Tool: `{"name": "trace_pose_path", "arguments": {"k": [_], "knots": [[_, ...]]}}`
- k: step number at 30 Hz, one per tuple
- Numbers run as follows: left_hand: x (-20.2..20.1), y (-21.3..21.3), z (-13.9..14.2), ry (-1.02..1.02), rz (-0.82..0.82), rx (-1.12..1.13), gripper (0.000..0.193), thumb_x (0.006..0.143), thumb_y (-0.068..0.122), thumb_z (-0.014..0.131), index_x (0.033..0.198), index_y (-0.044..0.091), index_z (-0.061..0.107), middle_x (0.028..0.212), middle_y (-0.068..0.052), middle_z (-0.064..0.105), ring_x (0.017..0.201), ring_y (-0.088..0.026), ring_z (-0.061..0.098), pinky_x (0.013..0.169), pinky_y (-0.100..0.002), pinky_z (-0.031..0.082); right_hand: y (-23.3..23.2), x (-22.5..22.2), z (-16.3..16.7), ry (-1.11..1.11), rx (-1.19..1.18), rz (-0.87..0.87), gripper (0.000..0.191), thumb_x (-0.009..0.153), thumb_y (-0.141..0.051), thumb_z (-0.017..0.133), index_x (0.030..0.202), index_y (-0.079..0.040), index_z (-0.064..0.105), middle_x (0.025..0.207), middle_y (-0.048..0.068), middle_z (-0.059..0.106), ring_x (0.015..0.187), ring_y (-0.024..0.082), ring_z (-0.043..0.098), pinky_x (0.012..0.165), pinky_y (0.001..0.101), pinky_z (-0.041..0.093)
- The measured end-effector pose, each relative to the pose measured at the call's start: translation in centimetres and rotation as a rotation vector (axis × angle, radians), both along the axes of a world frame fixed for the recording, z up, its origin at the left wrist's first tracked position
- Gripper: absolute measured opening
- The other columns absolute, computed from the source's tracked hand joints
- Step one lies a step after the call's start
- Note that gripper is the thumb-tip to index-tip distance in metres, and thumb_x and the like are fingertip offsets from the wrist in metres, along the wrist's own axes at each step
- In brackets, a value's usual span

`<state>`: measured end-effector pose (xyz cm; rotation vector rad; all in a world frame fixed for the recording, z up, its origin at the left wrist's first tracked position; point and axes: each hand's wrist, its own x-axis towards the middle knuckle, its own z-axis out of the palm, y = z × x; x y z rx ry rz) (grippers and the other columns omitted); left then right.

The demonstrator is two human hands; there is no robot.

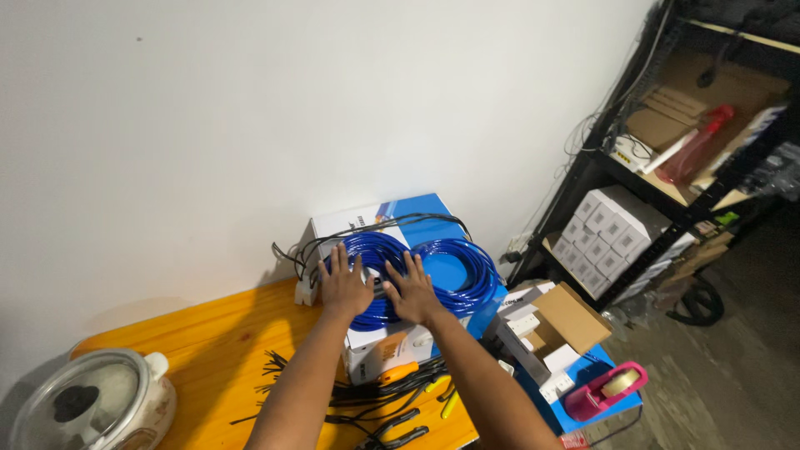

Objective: The person coils a blue flexible cable into loops on a work table, then carries each coil to a white shelving unit and places it with the other coiled cables on a shelf. They repeat the coiling and shelving cycle for several coils.

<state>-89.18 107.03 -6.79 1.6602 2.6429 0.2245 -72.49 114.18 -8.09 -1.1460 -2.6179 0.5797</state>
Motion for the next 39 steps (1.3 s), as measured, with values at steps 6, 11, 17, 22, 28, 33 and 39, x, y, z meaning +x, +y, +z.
{"name": "trace_pose_path", "arguments": {"k": [6,11,17,22,28,33,39], "knots": [[-0.7,0.5,0.2,-0.055,0.009,-0.035,0.071,0.101,0.054,0.040,0.158,0.013,0.032,0.170,-0.016,0.008,0.158,-0.032,0.002,0.122,-0.064,0.001,1.1,5.2,-0.1,0.582,0.158,-0.189,0.066,0.103,-0.042,0.044,0.159,-0.008,0.035,0.158,0.021,0.042,0.148,0.039,0.039,0.125,0.0508,0.028],[0.1,1.6,0.8,-0.033,0.013,0.263,0.069,0.100,0.050,0.045,0.151,0.003,0.040,0.162,-0.023,0.025,0.155,-0.037,0.015,0.122,-0.067,0.002,1.3,9.3,-0.2,-0.141,0.181,-0.124,0.072,0.086,-0.044,0.071,0.146,-0.012,0.045,0.132,0.016,0.056,0.136,0.032,0.044,0.124,0.0584,0.008],[4.2,3.8,2.9,-0.131,-0.269,0.669,0.057,0.096,0.035,0.060,0.136,-0.005,0.052,0.148,-0.027,0.044,0.146,-0.043,0.032,0.121,-0.062,0.015,3.9,11.1,-0.6,-0.056,0.228,-0.014,0.057,0.080,-0.041,0.079,0.128,-0.012,0.064,0.117,0.012,0.062,0.125,0.031,0.054,0.120,0.0543,0.024],[6.7,5.7,3.8,-0.326,-0.344,0.842,0.052,0.100,0.032,0.059,0.136,-0.005,0.051,0.145,-0.027,0.047,0.140,-0.045,0.041,0.117,-0.054,0.034,7.2,12.9,0.7,0.322,0.252,-0.203,0.044,0.080,-0.035,0.079,0.111,-0.006,0.068,0.099,0.013,0.069,0.099,0.031,0.063,0.093,0.0486,0.047],[8.9,7.8,4.0,-0.612,-0.339,0.815,0.055,0.101,0.035,0.059,0.141,-0.001,0.046,0.144,-0.029,0.047,0.135,-0.045,0.044,0.111,-0.052,0.039,10.6,16.3,7.5,1.235,-0.462,-0.487,0.029,0.094,-0.029,0.061,0.107,-0.003,0.062,0.080,0.008,0.067,0.073,0.018,0.066,0.063,0.0369,0.053],[11.7,9.4,5.1,-1.397,-0.007,0.435,0.065,0.094,0.042,0.068,0.143,0.014,0.037,0.128,-0.013,0.062,0.112,-0.033,0.063,0.097,-0.044,0.051,8.8,18.5,10.2,1.621,-0.918,-0.159,0.044,0.098,-0.042,0.050,0.120,-0.008,0.068,0.071,0.000,0.056,0.063,0.013,0.055,0.060,0.0309,0.050],[12.7,10.2,5.8,-1.922,-0.151,0.667,0.029,0.084,0.026,0.072,0.103,0.009,0.059,0.078,-0.006,0.063,0.062,-0.019,0.065,0.056,-0.037,0.056,7.4,17.7,10.1,1.591,-0.882,-0.219,0.068,0.098,-0.060,0.044,0.132,-0.004,0.063,0.088,0.006,0.064,0.080,0.018,0.063,0.074,0.0343,0.055]]}}
